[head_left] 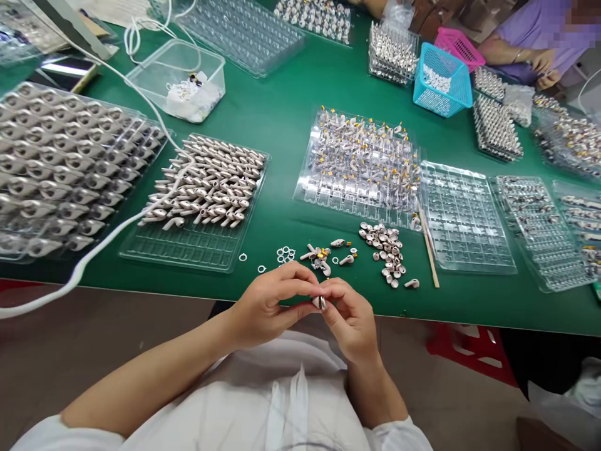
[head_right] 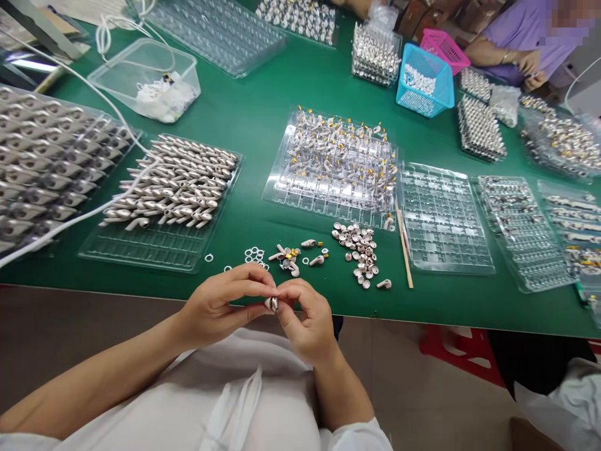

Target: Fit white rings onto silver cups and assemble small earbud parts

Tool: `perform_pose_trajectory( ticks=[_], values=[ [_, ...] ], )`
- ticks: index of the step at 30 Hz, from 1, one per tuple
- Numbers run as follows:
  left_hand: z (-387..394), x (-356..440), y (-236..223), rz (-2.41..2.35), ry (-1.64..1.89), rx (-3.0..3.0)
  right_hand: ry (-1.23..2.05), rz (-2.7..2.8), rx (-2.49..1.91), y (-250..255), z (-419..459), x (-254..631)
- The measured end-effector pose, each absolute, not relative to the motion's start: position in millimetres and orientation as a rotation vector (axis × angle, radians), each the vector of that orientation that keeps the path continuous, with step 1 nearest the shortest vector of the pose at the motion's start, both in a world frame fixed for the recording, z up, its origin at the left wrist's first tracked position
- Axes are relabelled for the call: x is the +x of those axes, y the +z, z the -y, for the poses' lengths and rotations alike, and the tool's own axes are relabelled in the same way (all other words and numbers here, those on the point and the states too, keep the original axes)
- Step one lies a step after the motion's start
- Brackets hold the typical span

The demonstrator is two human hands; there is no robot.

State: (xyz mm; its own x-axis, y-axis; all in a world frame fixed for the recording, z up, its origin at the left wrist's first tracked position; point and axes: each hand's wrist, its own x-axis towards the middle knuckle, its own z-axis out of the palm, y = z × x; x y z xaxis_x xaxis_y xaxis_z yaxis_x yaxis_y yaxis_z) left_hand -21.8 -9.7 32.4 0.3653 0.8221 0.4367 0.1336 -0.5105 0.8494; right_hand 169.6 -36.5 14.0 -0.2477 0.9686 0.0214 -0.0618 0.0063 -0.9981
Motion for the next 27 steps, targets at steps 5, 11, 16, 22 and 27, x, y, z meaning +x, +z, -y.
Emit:
perform_pose_trajectory(
  ticks=[5,11,16,22,27],
  values=[
    [11.4,-20.5,25.3,-0.876,1.274,2.111,1.351,1.369,-1.112,22.4,35.9,176.4],
    [12.2,-17.9,23.3,-0.868,1.295,2.162,1.484,1.275,-1.121,23.3,34.7,173.9],
    [13.4,-16.1,21.9,-0.917,1.296,2.136,1.583,1.192,-1.123,22.8,32.8,171.6],
    [16.6,-16.2,21.5,-1.058,1.241,2.072,1.676,1.079,-1.156,21.3,30.8,169.4],
    [15.7,-14.8,24.6,-1.035,1.215,2.001,1.660,1.060,-1.178,19.9,29.9,165.6]
  ],
)
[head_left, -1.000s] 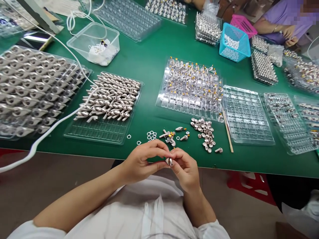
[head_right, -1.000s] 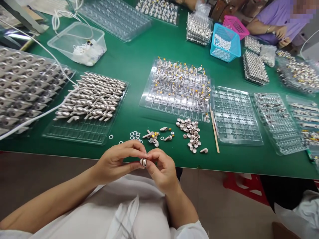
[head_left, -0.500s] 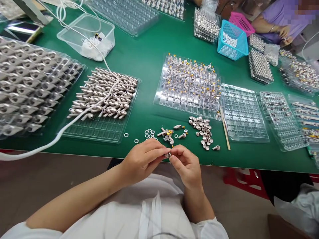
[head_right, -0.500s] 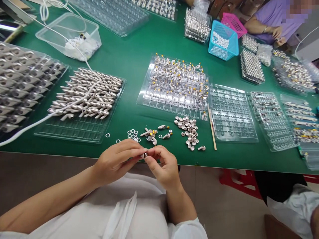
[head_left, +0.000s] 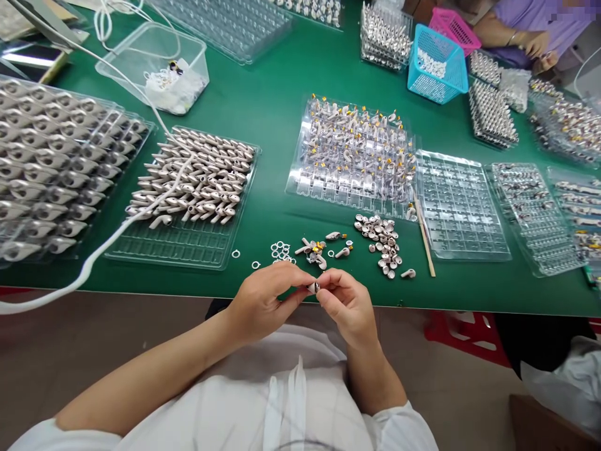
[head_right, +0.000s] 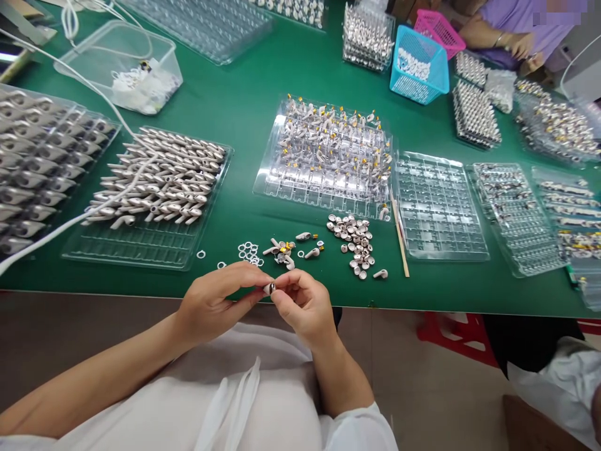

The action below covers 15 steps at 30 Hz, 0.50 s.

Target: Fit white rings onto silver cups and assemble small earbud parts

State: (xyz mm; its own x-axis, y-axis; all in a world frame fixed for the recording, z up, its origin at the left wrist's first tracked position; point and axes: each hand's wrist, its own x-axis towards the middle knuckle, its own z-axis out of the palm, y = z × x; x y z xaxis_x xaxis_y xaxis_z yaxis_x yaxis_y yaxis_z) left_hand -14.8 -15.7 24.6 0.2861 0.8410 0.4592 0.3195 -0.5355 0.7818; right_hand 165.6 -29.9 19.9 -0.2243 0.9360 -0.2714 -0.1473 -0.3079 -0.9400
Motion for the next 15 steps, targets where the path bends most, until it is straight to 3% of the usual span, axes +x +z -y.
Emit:
perform_pose_trajectory(
  ticks=[15],
  values=[
    [13.3,-11.6,21.1,-0.932,1.314,2.017,1.474,1.158,-1.141,22.4,30.6,163.9]
  ],
)
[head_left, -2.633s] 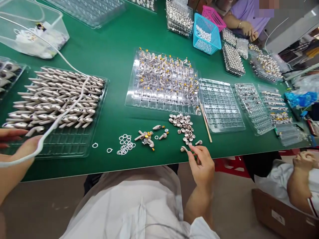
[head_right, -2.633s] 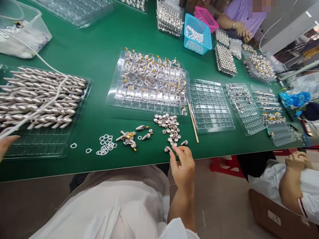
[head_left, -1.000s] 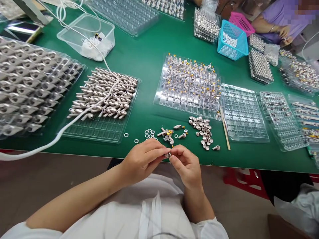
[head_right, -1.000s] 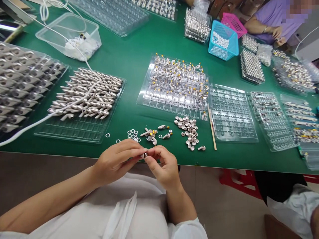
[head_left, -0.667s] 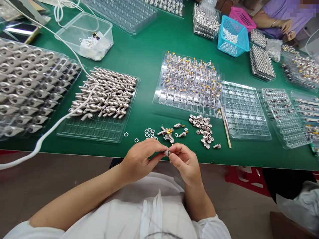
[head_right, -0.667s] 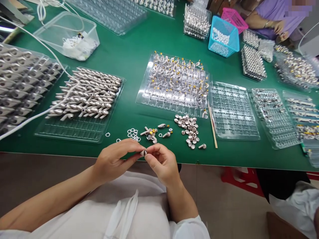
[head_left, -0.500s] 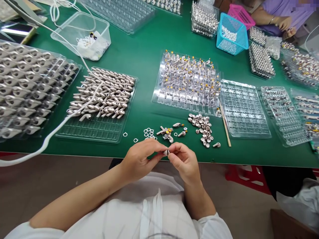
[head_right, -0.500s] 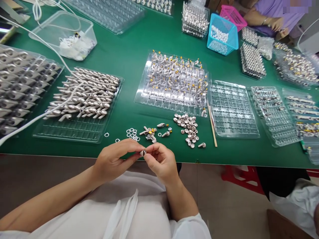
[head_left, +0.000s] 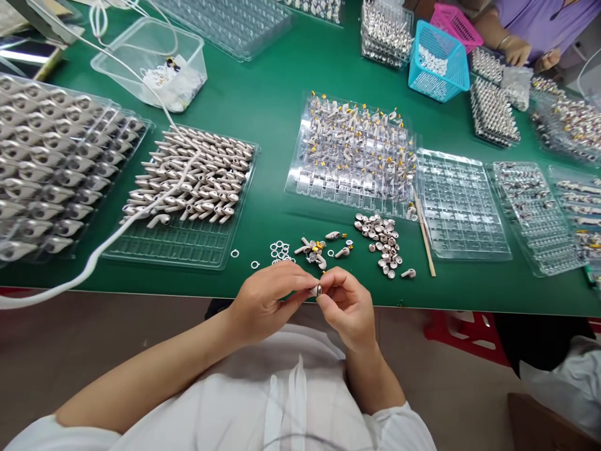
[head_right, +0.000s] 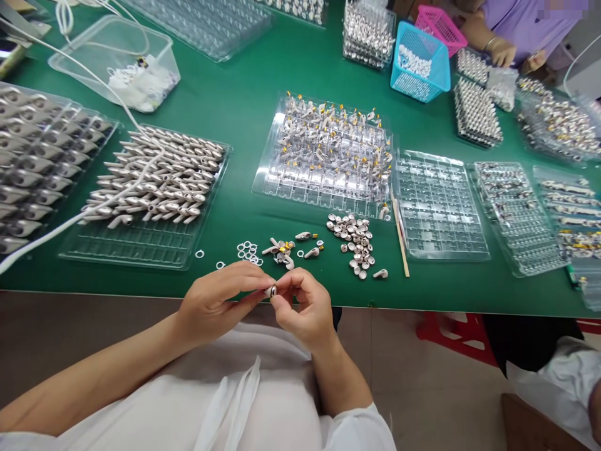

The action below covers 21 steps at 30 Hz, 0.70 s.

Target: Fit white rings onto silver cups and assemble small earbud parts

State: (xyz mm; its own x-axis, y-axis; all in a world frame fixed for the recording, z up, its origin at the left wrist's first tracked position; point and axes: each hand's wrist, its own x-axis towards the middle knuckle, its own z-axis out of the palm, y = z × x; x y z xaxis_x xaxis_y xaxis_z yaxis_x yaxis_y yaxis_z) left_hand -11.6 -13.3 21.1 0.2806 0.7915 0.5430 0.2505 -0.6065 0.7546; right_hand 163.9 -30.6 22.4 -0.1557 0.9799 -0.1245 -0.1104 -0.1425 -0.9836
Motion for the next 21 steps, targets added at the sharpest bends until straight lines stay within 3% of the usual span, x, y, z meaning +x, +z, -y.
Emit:
perform_pose_trajectory(
  ticks=[21],
  values=[
    [17.2,-14.2,25.4,-1.098,1.148,1.901,1.558,1.102,-1.060,12.5,32.5,168.1]
  ],
)
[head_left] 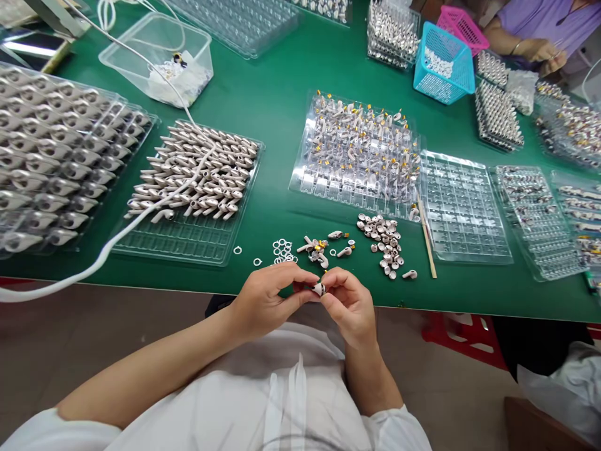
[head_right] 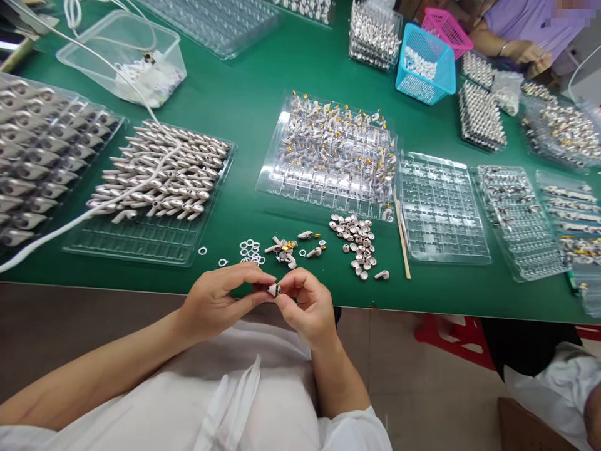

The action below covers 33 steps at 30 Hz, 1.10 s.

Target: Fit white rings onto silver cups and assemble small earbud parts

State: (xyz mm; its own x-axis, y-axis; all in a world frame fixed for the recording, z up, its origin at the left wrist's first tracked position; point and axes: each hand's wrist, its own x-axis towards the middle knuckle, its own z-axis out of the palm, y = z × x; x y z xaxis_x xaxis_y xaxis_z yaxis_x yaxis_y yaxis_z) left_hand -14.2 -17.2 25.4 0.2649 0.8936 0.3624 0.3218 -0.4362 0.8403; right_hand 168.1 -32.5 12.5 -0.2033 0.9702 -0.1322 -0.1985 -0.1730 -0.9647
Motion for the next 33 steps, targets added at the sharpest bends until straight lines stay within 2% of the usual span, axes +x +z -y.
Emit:
perform_pose_trajectory(
  ticks=[18,33],
  values=[
    [17.0,-16.1,22.0,-1.014,1.135,1.808,1.564,1.047,-1.094,8.7,32.6,166.1],
    [13.3,-16.4,20.2,-0.865,1.295,2.026,1.491,1.227,-1.043,9.5,36.5,171.3]
  ],
)
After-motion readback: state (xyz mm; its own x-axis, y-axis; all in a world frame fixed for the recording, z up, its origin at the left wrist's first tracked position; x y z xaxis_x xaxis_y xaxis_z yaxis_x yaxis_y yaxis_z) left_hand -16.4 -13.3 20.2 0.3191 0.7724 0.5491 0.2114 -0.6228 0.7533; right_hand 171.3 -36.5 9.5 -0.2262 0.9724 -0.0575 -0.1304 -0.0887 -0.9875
